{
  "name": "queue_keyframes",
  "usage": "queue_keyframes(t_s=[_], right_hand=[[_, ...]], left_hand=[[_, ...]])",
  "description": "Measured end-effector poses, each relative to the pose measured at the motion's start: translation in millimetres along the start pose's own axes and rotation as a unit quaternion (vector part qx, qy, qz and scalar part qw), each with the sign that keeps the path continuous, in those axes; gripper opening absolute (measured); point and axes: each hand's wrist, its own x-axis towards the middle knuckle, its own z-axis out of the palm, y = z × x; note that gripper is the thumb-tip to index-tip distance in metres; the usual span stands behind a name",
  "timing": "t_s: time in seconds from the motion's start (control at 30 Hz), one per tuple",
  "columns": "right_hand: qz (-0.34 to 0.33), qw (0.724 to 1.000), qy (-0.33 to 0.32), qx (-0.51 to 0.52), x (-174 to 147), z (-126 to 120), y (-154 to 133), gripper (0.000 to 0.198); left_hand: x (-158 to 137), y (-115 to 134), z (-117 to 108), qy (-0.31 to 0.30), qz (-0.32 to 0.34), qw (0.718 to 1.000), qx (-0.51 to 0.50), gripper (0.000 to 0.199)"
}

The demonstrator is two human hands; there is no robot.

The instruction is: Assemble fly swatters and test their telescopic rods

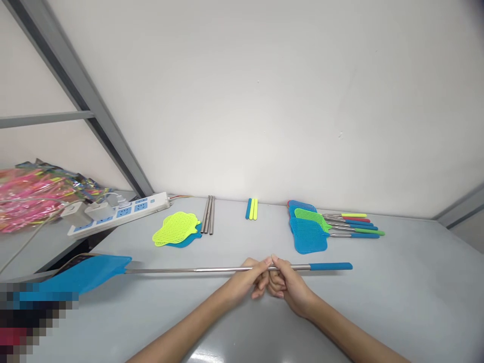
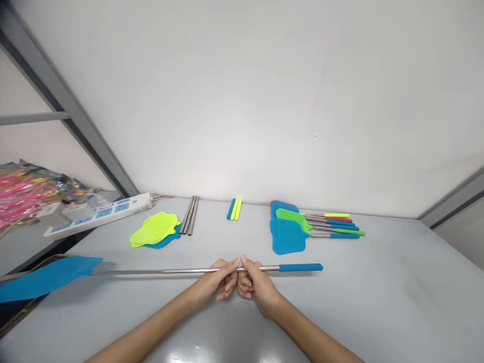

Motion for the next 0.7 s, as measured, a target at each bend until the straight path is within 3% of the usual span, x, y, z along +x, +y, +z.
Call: queue_keyframes(t_s=[0.2,0.7], right_hand=[[0.000,0.999,0.037,0.034,1,-2,1,0.050],[0.021,0.999,0.022,0.025,1,-2,-6,0.045]], left_hand=[[13,6,-1,-0.006,-0.002,1.000,0.013,0.046],[15,-9,-10,-0.016,0.010,0.998,-0.055,0.038]])
